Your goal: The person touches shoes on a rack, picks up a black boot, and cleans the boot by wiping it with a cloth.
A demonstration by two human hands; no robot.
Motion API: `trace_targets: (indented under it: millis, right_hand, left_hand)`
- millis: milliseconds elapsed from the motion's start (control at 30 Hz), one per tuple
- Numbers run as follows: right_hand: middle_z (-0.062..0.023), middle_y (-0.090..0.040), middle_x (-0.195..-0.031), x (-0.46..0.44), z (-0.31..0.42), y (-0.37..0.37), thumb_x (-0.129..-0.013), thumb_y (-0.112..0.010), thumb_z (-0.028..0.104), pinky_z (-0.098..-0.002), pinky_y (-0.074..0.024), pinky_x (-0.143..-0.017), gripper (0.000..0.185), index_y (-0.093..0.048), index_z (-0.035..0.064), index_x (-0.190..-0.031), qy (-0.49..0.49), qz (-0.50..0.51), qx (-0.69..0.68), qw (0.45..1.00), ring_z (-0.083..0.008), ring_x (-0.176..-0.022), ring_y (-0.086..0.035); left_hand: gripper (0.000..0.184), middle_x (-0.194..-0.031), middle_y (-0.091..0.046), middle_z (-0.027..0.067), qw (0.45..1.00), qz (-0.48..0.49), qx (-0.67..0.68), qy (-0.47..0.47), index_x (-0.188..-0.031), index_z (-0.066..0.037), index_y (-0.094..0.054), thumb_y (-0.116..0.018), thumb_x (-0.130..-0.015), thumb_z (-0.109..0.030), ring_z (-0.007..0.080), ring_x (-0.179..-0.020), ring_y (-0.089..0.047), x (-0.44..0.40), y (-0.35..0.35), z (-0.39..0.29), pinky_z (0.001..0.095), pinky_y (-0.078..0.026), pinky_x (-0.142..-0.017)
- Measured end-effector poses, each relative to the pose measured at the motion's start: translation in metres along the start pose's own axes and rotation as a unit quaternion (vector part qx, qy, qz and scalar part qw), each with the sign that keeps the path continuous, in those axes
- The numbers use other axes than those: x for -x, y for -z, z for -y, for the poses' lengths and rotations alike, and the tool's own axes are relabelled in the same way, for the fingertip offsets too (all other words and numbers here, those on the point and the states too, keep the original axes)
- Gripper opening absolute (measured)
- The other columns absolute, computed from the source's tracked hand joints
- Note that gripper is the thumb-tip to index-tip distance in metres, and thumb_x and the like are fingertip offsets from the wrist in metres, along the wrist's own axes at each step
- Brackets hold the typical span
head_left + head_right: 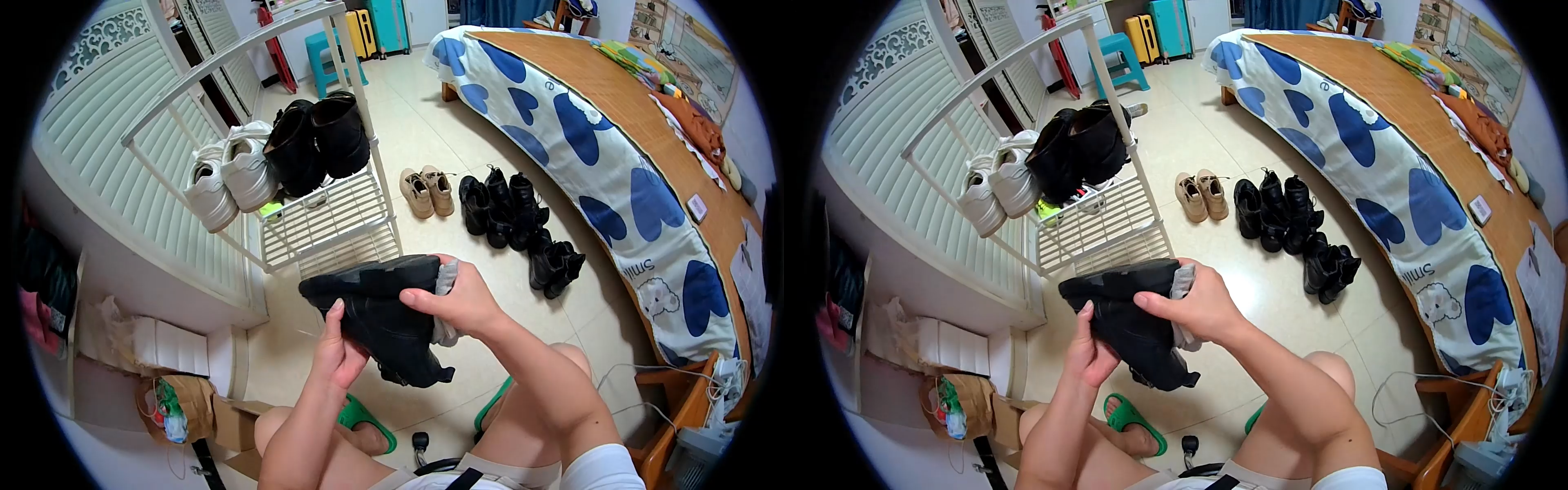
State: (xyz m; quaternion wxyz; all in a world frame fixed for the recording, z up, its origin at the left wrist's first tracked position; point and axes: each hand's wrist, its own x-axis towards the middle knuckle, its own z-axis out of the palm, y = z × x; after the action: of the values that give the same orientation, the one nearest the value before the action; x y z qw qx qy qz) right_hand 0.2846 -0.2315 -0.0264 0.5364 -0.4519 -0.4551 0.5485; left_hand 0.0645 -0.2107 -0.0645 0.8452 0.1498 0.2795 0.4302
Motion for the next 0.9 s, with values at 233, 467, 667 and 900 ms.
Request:
trace_targets:
  millis: [233,467,667,900]
  right_hand:
    - [-0.0074,-0.071,-0.086,-0.002,0.004,0.012,-0.072,-0.084,0.033,-0.0279,-0.0533,-0.073,0.047,-0.068,-0.0032,-0.097,0.01,-0.039,0.086,0.996,-0.0114,-0.077,-0.065]
    - [-0.0108,-0.072,-0.084,0.002,0.025,0.02,-0.064,-0.085,0.036,-0.0285,-0.0534,-0.075,0.055,-0.068,-0.0045,-0.097,0.003,0.053,0.207,0.977,-0.014,-0.076,-0.066]
    - [-0.0201,-0.072,-0.09,0.01,0.033,0.003,-0.059,-0.086,0.042,-0.0333,-0.0541,-0.08,0.079,-0.064,-0.0081,-0.116,-0.033,0.136,0.36,0.922,-0.027,-0.083,-0.07]
    - [-0.0131,-0.068,-0.079,0.01,0.024,0.003,-0.061,-0.088,0.036,-0.0297,-0.053,-0.069,0.073,-0.063,-0.0047,-0.116,0.004,0.216,0.38,0.899,-0.0153,-0.07,-0.065]
  left_hand:
    - [0.055,-0.132,-0.056,0.0072,0.932,-0.129,-0.336,-0.032,-0.133,-0.007,-0.047,-0.055,-0.097,-0.047,0.0213,-0.121,-0.052,0.003,0.005,0.001,0.0418,-0.042,-0.098]
    - [0.107,-0.15,-0.04,0.0137,0.671,-0.026,-0.667,-0.324,-0.154,-0.001,-0.017,-0.084,-0.074,-0.028,0.0274,-0.141,-0.034,0.012,-0.005,-0.025,0.0405,-0.024,-0.115]
    - [0.118,-0.152,-0.038,0.0131,0.606,0.196,-0.761,-0.122,-0.153,-0.009,-0.026,-0.09,-0.06,-0.042,0.0276,-0.145,-0.029,0.004,-0.016,-0.043,0.048,-0.012,-0.12]
    - [0.109,-0.144,-0.045,0.0164,0.673,0.256,-0.693,-0.033,-0.15,-0.011,-0.032,-0.088,-0.062,-0.042,0.031,-0.133,-0.044,0.004,-0.019,-0.037,0.0464,-0.023,-0.117]
